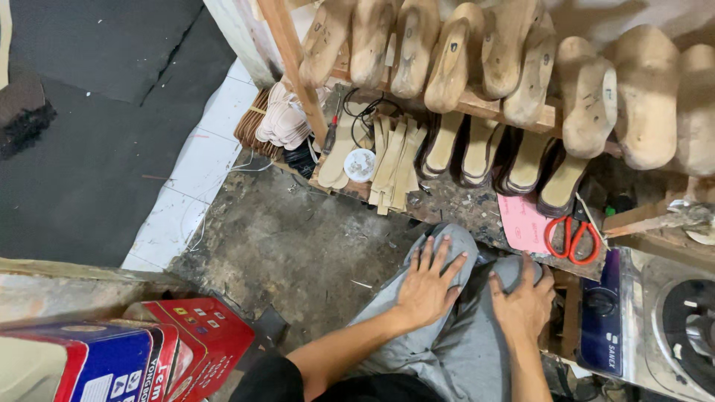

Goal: The person sits on the floor and cuts a large tan fiberboard sheet into long strips using red-handled scissors, trimming along the edge and placing finished strips on the workbench with other cut strips. At the end they set the scissors down and pick up and turn over a wooden shoe last.

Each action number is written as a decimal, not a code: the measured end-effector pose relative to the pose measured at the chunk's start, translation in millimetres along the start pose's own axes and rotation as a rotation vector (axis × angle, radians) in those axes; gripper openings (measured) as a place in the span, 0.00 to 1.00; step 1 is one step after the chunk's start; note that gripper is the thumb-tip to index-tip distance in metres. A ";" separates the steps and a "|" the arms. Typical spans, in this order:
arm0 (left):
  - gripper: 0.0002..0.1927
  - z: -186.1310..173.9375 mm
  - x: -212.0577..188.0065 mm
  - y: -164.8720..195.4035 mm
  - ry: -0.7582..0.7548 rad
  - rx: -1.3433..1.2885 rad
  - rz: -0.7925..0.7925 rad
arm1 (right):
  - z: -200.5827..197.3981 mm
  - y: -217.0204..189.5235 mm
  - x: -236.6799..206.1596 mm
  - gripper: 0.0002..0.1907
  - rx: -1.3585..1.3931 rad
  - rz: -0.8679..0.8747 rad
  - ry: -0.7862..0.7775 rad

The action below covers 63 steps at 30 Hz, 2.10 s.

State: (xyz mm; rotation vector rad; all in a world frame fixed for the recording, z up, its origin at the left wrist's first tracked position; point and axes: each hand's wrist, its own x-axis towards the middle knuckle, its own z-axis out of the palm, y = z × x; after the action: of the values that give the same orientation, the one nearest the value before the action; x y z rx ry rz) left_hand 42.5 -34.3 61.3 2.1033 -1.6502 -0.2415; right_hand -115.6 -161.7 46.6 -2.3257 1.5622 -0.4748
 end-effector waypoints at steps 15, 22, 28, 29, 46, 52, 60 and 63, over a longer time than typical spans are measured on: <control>0.38 -7.5 -0.2 12.5 -0.020 -0.066 0.006 | -9.0 22.5 -36.1 0.20 0.416 -0.072 0.367; 0.34 -8.1 -6.5 26.1 0.026 -0.252 -0.107 | -16.3 30.8 -58.2 0.16 0.659 0.094 0.045; 0.12 -13.1 -18.6 60.7 -0.086 -0.865 -0.187 | -22.9 -2.1 -82.3 0.24 1.206 0.244 -0.083; 0.11 -13.6 -20.0 64.0 -0.132 -0.972 -0.218 | -28.2 -5.4 -83.5 0.24 1.264 0.319 -0.071; 0.06 -34.3 -3.1 78.2 -0.100 -0.915 -0.035 | -87.9 -7.4 -66.4 0.28 1.207 0.210 -0.101; 0.04 -18.8 1.1 78.9 -0.198 -1.217 -0.183 | -93.2 2.7 -61.9 0.28 1.309 0.213 -0.044; 0.09 -8.1 5.4 83.7 -0.223 -1.250 -0.168 | -101.2 12.0 -64.5 0.26 1.331 0.199 -0.052; 0.10 -10.3 9.1 84.9 -0.203 -1.195 -0.115 | -104.4 15.1 -63.5 0.24 1.302 0.204 -0.060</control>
State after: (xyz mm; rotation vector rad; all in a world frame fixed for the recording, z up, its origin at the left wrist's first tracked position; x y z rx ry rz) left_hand -25.1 -55.8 110.0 1.2365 -0.9986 -1.1661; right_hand -195.6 -114.7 127.6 -1.1464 0.9179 -0.9644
